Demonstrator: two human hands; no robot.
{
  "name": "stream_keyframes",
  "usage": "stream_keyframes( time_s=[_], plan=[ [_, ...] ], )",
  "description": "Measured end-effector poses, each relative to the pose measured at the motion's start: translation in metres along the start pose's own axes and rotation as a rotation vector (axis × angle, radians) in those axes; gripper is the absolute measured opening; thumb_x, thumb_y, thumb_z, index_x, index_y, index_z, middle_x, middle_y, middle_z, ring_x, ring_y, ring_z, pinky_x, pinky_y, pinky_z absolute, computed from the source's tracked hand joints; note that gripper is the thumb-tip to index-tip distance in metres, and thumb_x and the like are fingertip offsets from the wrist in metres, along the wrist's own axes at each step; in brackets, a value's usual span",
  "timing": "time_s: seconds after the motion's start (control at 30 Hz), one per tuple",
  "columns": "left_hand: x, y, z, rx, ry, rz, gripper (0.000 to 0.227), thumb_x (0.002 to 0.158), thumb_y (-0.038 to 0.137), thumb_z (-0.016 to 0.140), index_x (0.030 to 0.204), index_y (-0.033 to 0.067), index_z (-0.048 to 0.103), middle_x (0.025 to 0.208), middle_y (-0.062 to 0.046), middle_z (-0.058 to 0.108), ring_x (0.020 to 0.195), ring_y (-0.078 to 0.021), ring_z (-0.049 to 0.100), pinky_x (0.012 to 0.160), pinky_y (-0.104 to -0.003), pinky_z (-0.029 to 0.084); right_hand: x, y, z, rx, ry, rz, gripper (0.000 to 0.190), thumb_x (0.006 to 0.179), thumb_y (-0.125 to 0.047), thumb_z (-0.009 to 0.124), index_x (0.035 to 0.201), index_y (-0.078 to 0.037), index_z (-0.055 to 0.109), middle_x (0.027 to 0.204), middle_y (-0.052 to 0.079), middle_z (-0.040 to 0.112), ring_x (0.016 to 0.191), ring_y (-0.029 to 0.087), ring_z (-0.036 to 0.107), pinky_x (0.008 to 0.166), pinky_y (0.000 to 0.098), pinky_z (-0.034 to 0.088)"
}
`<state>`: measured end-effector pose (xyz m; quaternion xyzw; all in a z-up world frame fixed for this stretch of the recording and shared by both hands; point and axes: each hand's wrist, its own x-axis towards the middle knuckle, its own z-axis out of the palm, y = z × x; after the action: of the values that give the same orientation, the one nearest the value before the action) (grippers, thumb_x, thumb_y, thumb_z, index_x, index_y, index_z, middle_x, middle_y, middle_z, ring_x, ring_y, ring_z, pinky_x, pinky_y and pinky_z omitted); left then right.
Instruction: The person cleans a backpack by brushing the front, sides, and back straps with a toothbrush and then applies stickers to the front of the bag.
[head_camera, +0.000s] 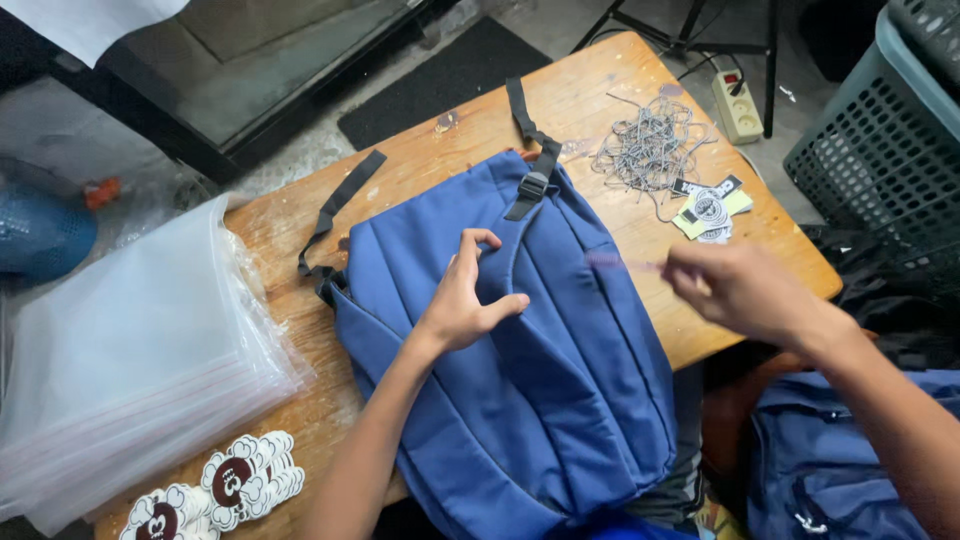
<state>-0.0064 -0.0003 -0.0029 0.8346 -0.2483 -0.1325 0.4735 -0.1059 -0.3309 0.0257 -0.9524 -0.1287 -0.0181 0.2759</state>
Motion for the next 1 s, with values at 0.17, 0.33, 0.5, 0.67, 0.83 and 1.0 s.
stream_keyframes(
  time_s=[0.17, 0.33, 0.5, 0.67, 0.83, 1.0],
  plan=[
    [0.01, 0.013, 0.0, 0.066, 0.012, -0.009, 0.069, 0.07, 0.043, 0.077, 0.123, 0.0181, 0.04, 0.114, -0.002, 0.049, 0.087, -0.0206, 0.046, 0.093, -0.035, 0.039, -0.04, -0.018, 0.014, 0.086, -0.608, 0.014, 0.007, 0.088, -0.023, 0.06, 0.081, -0.024, 0.059, 0.072, -0.003, 0.071, 0.066, 0.019, 0.068, 0.063, 0.0329, 0.048],
    [0.007, 0.022, 0.009, 0.141, -0.014, 0.01, 0.071, 0.073, 0.046, 0.076, 0.126, 0.017, 0.038, 0.124, 0.0, 0.047, 0.109, -0.0231, 0.053, 0.101, -0.039, 0.032, -0.058, 0.031, 0.025, -0.779, 0.18, 0.085, 0.023, 0.09, -0.017, 0.06, 0.111, -0.026, 0.064, 0.08, 0.0, 0.059, 0.062, 0.03, 0.067, 0.044, 0.0438, 0.047],
    [-0.008, 0.03, 0.01, 0.149, -0.045, 0.112, 0.08, 0.083, 0.045, 0.07, 0.146, 0.011, 0.034, 0.148, -0.01, 0.045, 0.138, -0.0298, 0.042, 0.116, -0.042, 0.026, -0.061, -0.005, 0.038, 0.228, 0.162, 0.302, 0.009, 0.093, -0.015, 0.066, 0.1, -0.011, 0.062, 0.075, 0.001, 0.065, 0.061, 0.011, 0.056, 0.06, 0.0267, 0.044],
    [-0.074, 0.053, 0.004, 0.46, 0.102, -0.004, 0.088, 0.079, 0.045, 0.075, 0.152, 0.0114, 0.038, 0.141, -0.022, 0.043, 0.132, -0.0484, 0.039, 0.107, -0.061, 0.038, -0.043, -0.032, 0.055, 0.269, 0.11, 0.698, 0.051, 0.077, -0.046, 0.079, 0.114, -0.015, 0.062, 0.08, 0.006, 0.068, 0.078, 0.027, 0.067, 0.077, 0.041, 0.052],
    [-0.125, 0.016, -0.009, 0.85, 0.532, -0.415, 0.101, 0.08, 0.051, 0.073, 0.155, -0.0022, 0.03, 0.139, -0.033, 0.037, 0.124, -0.0533, 0.037, 0.101, -0.064, 0.038, -0.026, -0.055, 0.074, 0.126, 0.016, 0.743, 0.061, 0.071, -0.057, 0.079, 0.109, -0.012, 0.065, 0.088, 0.017, 0.075, 0.097, 0.041, 0.071, 0.088, 0.0509, 0.052],
    [-0.108, -0.032, -0.015, 0.603, 0.517, -0.225, 0.1, 0.075, 0.056, 0.075, 0.154, 0.0061, 0.04, 0.144, -0.031, 0.043, 0.127, -0.0466, 0.04, 0.103, -0.06, 0.028, -0.003, -0.038, 0.109, 0.6, 0.322, 0.65, 0.023, 0.088, -0.025, 0.081, 0.098, -0.009, 0.068, 0.073, 0.011, 0.064, 0.064, 0.02, 0.065, 0.053, 0.0318, 0.053]
  ],
)
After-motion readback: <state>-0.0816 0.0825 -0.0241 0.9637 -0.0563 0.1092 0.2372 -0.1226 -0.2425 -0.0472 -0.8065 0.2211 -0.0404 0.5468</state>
